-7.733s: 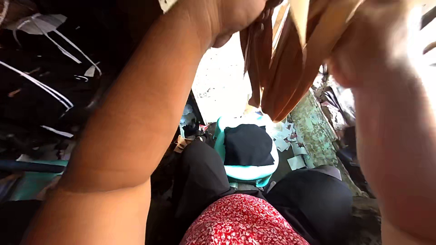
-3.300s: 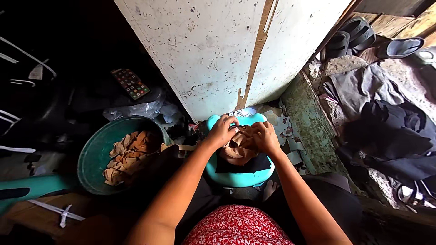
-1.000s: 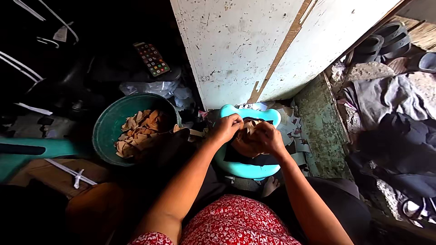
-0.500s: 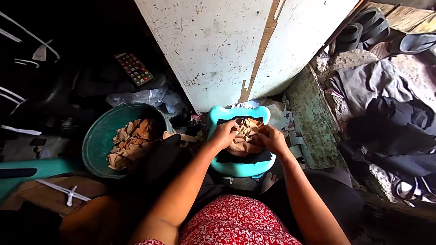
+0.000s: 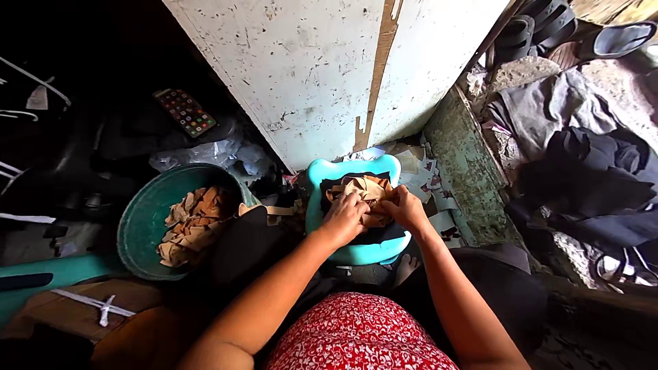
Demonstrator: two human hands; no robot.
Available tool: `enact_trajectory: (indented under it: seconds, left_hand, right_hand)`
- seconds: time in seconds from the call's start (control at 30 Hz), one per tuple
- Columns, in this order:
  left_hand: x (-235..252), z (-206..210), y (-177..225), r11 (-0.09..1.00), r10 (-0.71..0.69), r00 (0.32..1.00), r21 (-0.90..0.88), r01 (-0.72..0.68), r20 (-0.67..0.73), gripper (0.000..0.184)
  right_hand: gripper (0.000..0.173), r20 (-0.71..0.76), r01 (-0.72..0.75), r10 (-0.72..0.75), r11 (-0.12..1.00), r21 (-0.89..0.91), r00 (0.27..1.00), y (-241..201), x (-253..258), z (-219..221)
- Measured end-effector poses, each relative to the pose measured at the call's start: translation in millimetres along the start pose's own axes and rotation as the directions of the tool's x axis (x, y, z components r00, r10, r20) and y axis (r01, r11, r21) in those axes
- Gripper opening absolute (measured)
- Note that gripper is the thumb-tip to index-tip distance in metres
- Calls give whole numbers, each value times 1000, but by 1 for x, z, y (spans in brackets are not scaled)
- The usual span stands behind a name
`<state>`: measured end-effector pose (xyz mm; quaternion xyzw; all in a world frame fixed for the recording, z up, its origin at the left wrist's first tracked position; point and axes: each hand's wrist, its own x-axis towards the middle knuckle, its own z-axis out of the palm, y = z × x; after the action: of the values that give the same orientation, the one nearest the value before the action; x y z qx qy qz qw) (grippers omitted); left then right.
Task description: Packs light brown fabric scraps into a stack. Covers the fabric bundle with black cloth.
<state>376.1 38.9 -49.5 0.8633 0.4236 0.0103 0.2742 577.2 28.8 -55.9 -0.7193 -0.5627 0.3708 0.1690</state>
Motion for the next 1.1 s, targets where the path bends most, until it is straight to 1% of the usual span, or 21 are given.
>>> enact_trajectory:
  seconds: [0.07, 0.1, 0.17, 0.2, 0.27, 0.3, 0.37, 0.4, 0.47, 0.5, 0.53, 0.6, 0.67, 0.7, 0.73, 0.8, 0.9, 0.97, 1.0, 1.03, 1.1]
  left_hand:
    - [-2, 3, 1, 1000, 13, 1000, 2, -13, -15, 25]
    - [-4, 3, 2, 999, 41, 998, -28, -42, -42, 23]
    - [-9, 2, 3, 991, 97, 992, -81, -104, -82, 22]
    - [-11, 1, 3, 988, 112, 991, -93, -119, -78, 23]
    - [-15, 0, 2, 983, 120, 990, -129, -128, -67, 29]
    - [-16, -2, 0, 977, 119, 988, -166, -135, -101, 33]
    - [-15, -10, -3, 962, 74, 973, -241, -128, -219, 33]
    - [-13, -15, -5, 961, 41, 957, -251, -117, -287, 30]
    - [-2, -25, -15, 972, -8, 918, -217, -85, -397, 24]
    - [7, -29, -19, 979, -26, 905, -193, -62, -424, 23]
    - [16, -31, -23, 984, -42, 904, -177, -38, -426, 22]
    - [37, -32, -24, 988, -57, 928, -154, 0, -368, 28]
    - [55, -27, -20, 992, -48, 955, -129, 10, -292, 38]
    - [63, -24, -19, 994, -31, 964, -106, 3, -265, 39]
    - [69, -23, -18, 996, -19, 974, -86, 0, -228, 35]
    - [76, -26, -18, 999, 5, 989, -42, -11, -147, 21]
    - [74, -34, -20, 999, 43, 992, -25, -46, -115, 19]
    - [67, -39, -21, 995, 85, 986, -44, -92, -145, 21]
    - [65, -41, -21, 992, 108, 982, -49, -117, -155, 26]
    - [64, -42, -21, 990, 125, 980, -51, -134, -152, 36]
    - [65, -43, -20, 989, 143, 985, -18, -145, -98, 64]
  right_hand:
    - [27, 4, 50, -50, 999, -12, 999, -2, -2, 0]
    - [23, -14, 93, -93, 995, 24, 996, -1, -3, 0]
    - [17, -40, 177, -173, 971, 161, 984, 5, -1, -1]
    - [15, -25, 176, -175, 962, 210, 984, 9, 1, -1]
    - [20, 9, 100, -104, 973, 209, 995, 10, 4, -1]
    - [26, -2, 65, -66, 978, 197, 998, 9, 5, 0]
    - [36, -60, 25, -14, 982, 188, 998, 4, 5, 3]
    - [39, -87, 21, -6, 984, 175, 996, 2, 5, 5]
    - [40, -106, 22, -9, 993, 119, 994, -3, 7, 7]
    - [37, -101, 25, -16, 996, 84, 995, -5, 9, 8]
    - [32, -90, 30, -25, 998, 49, 996, -8, 10, 8]
    - [25, -98, 75, -73, 997, 19, 992, -13, 8, 8]
    - [20, -157, 180, -170, 982, 53, 973, -11, 4, 11]
    - [18, -191, 237, -218, 968, 83, 957, -9, 2, 12]
    - [17, -223, 287, -257, 951, 118, 940, -7, 1, 13]
    - [16, -263, 347, -294, 919, 185, 919, -1, 1, 16]
    - [19, -252, 316, -238, 886, 338, 938, 10, 4, 21]
    - [31, -183, 249, -189, 882, 400, 965, 12, 6, 21]
    - [33, -153, 237, -191, 883, 406, 970, 12, 6, 21]
    - [28, -133, 250, -214, 881, 401, 968, 12, 6, 21]
    - [18, -131, 327, -300, 853, 406, 945, 11, 4, 21]
